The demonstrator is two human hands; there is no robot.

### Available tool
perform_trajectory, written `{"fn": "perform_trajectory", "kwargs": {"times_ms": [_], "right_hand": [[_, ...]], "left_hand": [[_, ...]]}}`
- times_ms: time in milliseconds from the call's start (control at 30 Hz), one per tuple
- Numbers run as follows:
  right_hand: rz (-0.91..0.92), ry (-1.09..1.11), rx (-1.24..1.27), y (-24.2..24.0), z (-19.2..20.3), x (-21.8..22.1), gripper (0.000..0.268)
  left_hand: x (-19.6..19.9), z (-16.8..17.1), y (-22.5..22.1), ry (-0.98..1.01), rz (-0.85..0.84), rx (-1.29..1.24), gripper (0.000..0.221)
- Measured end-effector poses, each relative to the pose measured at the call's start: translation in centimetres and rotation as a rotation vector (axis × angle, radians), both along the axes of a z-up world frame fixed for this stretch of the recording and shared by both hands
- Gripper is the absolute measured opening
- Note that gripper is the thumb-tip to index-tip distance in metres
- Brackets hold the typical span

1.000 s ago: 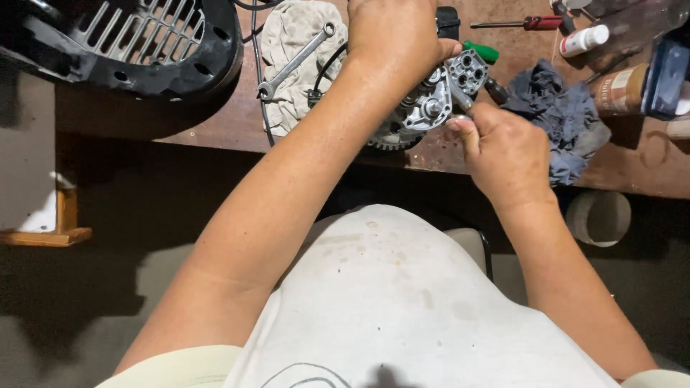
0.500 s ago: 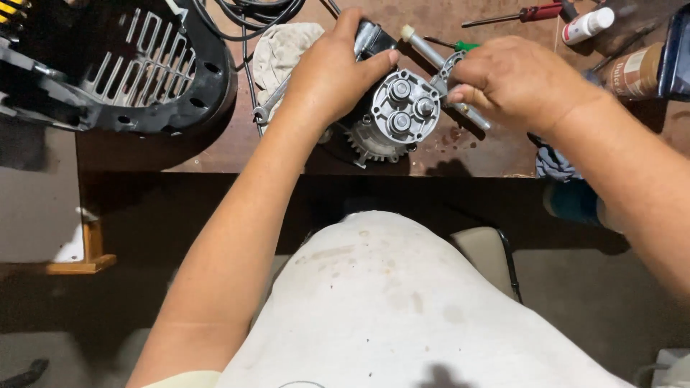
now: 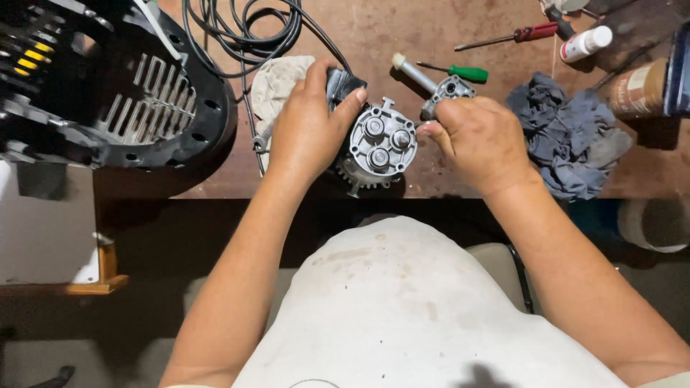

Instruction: Disassembling and reassembling a mechanical pump unit on a workbench using hand tools.

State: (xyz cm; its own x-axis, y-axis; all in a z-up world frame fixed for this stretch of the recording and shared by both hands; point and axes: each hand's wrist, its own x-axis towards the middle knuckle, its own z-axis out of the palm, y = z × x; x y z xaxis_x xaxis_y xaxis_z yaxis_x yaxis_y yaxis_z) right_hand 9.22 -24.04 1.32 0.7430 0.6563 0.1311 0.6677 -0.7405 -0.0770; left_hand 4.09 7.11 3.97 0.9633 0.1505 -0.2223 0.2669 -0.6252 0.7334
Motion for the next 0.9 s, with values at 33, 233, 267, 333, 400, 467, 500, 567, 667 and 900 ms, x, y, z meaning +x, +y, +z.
{"fn": "perform_trajectory", "kwargs": {"times_ms": [33, 233, 267, 333, 400, 467, 500, 567, 667, 900], "right_hand": [[0.058, 0.106, 0.0, 0.0, 0.0, 0.8, 0.054], [0.345, 0.467, -0.079, 3.7, 4.1, 7.9, 0.048], [0.344, 0.477, -0.075, 3.6, 3.9, 7.8, 0.048], [0.345, 0.416, -0.143, 3.6, 3.4, 8.1, 0.043], [0.343, 0.309, -0.099, 3.5, 2.4, 6.8, 0.049], [0.346, 0.212, -0.052, 3.3, 1.5, 5.2, 0.055], [0.29, 0.172, -0.012, 3.1, 1.1, 4.5, 0.058], [0.232, 0.129, 0.033, 3.3, 0.7, 3.7, 0.062], [0.145, 0.036, -0.063, 3.4, 0.6, 1.8, 0.055], [-0.013, -0.042, 0.069, 3.9, -0.7, -0.1, 0.05]], "left_hand": [[-0.5, -0.1, -0.1, 0.01, 0.039, 0.012, 0.065], [-3.2, -1.6, -0.2, -0.014, 0.275, -0.105, 0.072], [-3.4, -0.5, 0.0, -0.004, 0.274, -0.102, 0.072], [-3.2, 1.8, 0.8, 0.155, 0.189, -0.189, 0.071], [-3.6, 1.2, 0.5, 0.115, 0.234, -0.185, 0.065], [-4.3, 0.8, 0.0, 0.083, 0.286, -0.178, 0.06], [-4.5, 0.7, -0.2, 0.067, 0.302, -0.168, 0.059], [-4.2, 0.9, -0.4, 0.046, 0.316, -0.153, 0.058], [-4.4, 1.4, -0.8, 0.085, 0.343, -0.17, 0.054], [-4.7, 2.0, -1.1, 0.099, 0.366, -0.158, 0.056]]}}
